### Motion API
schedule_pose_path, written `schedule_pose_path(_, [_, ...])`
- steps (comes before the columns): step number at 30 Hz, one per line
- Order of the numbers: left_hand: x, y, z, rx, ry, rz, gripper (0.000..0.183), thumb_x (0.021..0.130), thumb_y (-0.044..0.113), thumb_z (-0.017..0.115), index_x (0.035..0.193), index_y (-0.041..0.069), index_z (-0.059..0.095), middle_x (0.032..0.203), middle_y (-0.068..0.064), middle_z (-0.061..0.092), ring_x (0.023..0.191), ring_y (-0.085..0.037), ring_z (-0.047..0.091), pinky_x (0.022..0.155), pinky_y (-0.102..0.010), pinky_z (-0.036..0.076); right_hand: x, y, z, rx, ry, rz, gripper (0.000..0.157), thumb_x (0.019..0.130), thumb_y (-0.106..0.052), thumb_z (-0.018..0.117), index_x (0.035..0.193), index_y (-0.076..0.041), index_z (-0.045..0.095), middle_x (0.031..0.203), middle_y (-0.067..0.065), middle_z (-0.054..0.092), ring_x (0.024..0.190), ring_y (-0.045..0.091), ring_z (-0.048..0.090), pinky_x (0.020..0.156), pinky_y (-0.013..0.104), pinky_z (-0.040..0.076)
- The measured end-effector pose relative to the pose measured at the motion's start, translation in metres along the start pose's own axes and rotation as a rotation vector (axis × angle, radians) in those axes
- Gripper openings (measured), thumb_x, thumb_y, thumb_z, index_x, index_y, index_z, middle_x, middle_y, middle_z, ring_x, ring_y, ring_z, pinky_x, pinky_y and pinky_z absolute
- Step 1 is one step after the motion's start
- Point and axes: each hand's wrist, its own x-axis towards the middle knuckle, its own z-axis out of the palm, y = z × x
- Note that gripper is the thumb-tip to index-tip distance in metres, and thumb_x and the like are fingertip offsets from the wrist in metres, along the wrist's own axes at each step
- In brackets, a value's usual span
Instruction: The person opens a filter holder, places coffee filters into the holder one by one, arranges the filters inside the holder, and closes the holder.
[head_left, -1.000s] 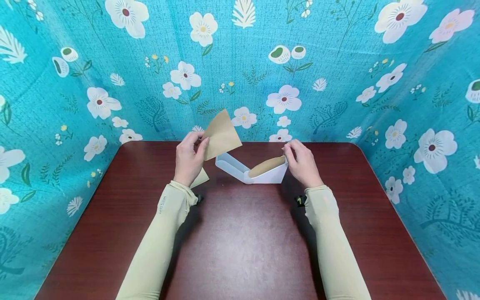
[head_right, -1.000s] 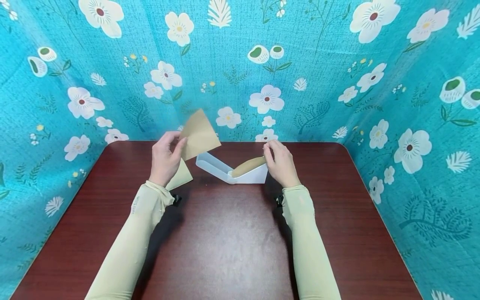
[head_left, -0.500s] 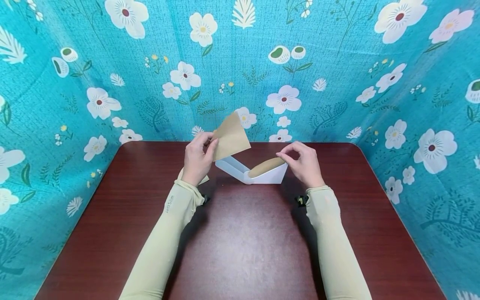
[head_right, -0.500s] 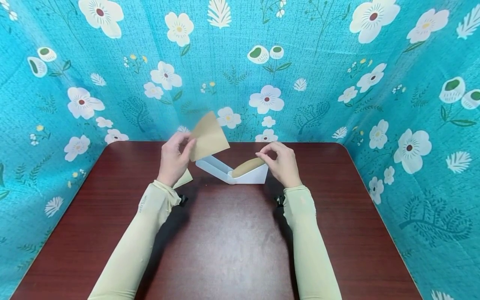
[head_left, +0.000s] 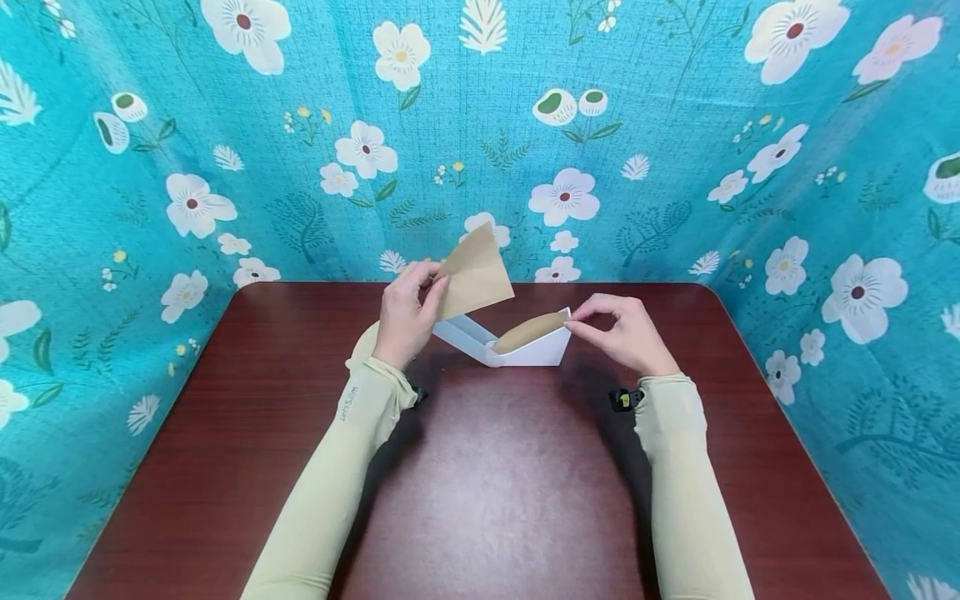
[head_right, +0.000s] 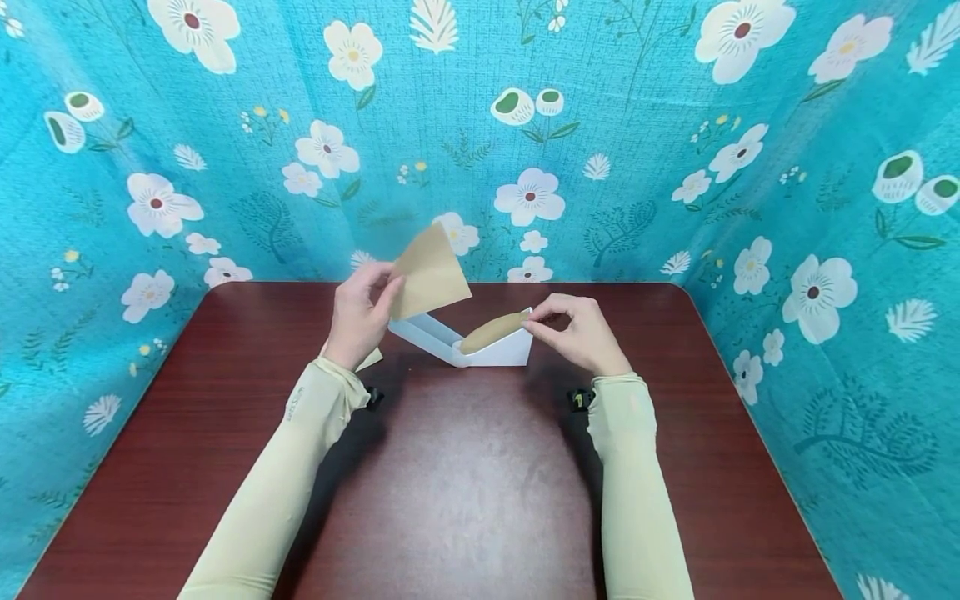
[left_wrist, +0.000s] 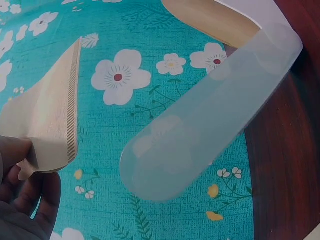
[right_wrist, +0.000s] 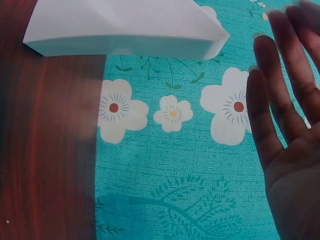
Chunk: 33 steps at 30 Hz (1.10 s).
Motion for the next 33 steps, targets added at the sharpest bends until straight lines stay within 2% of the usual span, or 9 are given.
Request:
schedule_pose_path(3, [0.001, 0.001, 0.003, -0.007, -0.019, -0.006, 0.015, 0.103, 0.012, 0.065, 0.11, 0.002, 0.073, 0.095, -0.012, 0.068, 0.084, -0.023, 0.059, 0.076, -0.036, 0.05, 0.003, -0.002, 0.002, 0.013, 0.013, -0.05, 0.017, 0.087, -0.013, 0.084, 0.103, -0.017, 0.082, 0.095, -0.002, 0.076, 0.088, 0.007, 0.066, 0.078, 0.029, 0.053])
schedule_pose_path(7, [0.001, 0.003, 0.006, -0.013, -0.044, -0.012, 0.013, 0.103, 0.012, 0.065, 0.107, 0.003, 0.072, 0.093, -0.011, 0.066, 0.083, -0.022, 0.059, 0.074, -0.034, 0.049, 0.011, -0.006, 0.005, -0.002, 0.038, -0.112, 0.019, 0.088, -0.007, 0.082, 0.105, -0.015, 0.081, 0.096, 0.0, 0.075, 0.088, 0.009, 0.065, 0.075, 0.025, 0.051])
schedule_pose_path(13, [0.0, 0.006, 0.012, -0.01, -0.075, 0.002, 0.012, 0.102, 0.012, 0.066, 0.108, 0.004, 0.073, 0.097, -0.011, 0.069, 0.087, -0.022, 0.065, 0.079, -0.039, 0.057, 0.022, -0.022, 0.008, -0.017, 0.031, -0.106, 0.028, 0.094, -0.009, 0.076, 0.119, -0.021, 0.078, 0.107, -0.001, 0.077, 0.098, 0.008, 0.069, 0.08, 0.025, 0.051])
schedule_pose_path(19, [-0.001, 0.01, 0.017, 0.007, -0.102, 0.009, 0.015, 0.102, 0.013, 0.066, 0.112, 0.006, 0.073, 0.104, -0.01, 0.072, 0.093, -0.023, 0.069, 0.083, -0.042, 0.058, 0.036, -0.04, 0.016, -0.01, 0.054, -0.13, 0.031, 0.096, -0.014, 0.074, 0.127, -0.017, 0.074, 0.103, 0.002, 0.073, 0.089, 0.014, 0.068, 0.074, 0.021, 0.051])
schedule_pose_path(23, [-0.001, 0.011, 0.021, 0.013, -0.118, 0.017, 0.014, 0.102, 0.013, 0.066, 0.111, 0.006, 0.073, 0.102, -0.009, 0.072, 0.093, -0.022, 0.068, 0.083, -0.041, 0.057, 0.045, -0.053, 0.021, -0.018, 0.083, -0.103, 0.024, 0.096, -0.023, 0.076, 0.119, -0.015, 0.077, 0.099, 0.001, 0.073, 0.084, 0.013, 0.065, 0.073, 0.022, 0.053])
schedule_pose_path(26, [-0.001, 0.013, 0.023, 0.008, -0.137, 0.027, 0.013, 0.103, 0.014, 0.065, 0.11, 0.007, 0.073, 0.1, -0.009, 0.071, 0.092, -0.022, 0.067, 0.083, -0.043, 0.056, 0.049, -0.059, 0.023, -0.03, 0.107, -0.113, 0.017, 0.095, -0.024, 0.077, 0.108, -0.013, 0.08, 0.094, 0.001, 0.074, 0.079, 0.013, 0.062, 0.072, 0.026, 0.054])
schedule_pose_path(29, [-0.002, 0.013, 0.024, 0.015, -0.158, 0.017, 0.013, 0.102, 0.015, 0.066, 0.111, 0.008, 0.073, 0.1, -0.008, 0.072, 0.094, -0.022, 0.067, 0.088, -0.044, 0.055, 0.05, -0.06, 0.023, -0.033, 0.135, -0.122, 0.011, 0.094, -0.021, 0.078, 0.101, -0.013, 0.081, 0.09, 0.002, 0.074, 0.076, 0.013, 0.06, 0.07, 0.027, 0.055])
schedule_pose_path(33, [-0.004, 0.01, 0.025, 0.051, -0.181, -0.013, 0.015, 0.101, 0.015, 0.068, 0.114, 0.01, 0.074, 0.101, -0.006, 0.073, 0.096, -0.023, 0.067, 0.094, -0.044, 0.051, 0.047, -0.055, 0.022, -0.017, 0.148, -0.102, 0.01, 0.094, -0.02, 0.078, 0.101, -0.013, 0.082, 0.091, 0.001, 0.074, 0.08, 0.012, 0.061, 0.072, 0.022, 0.055])
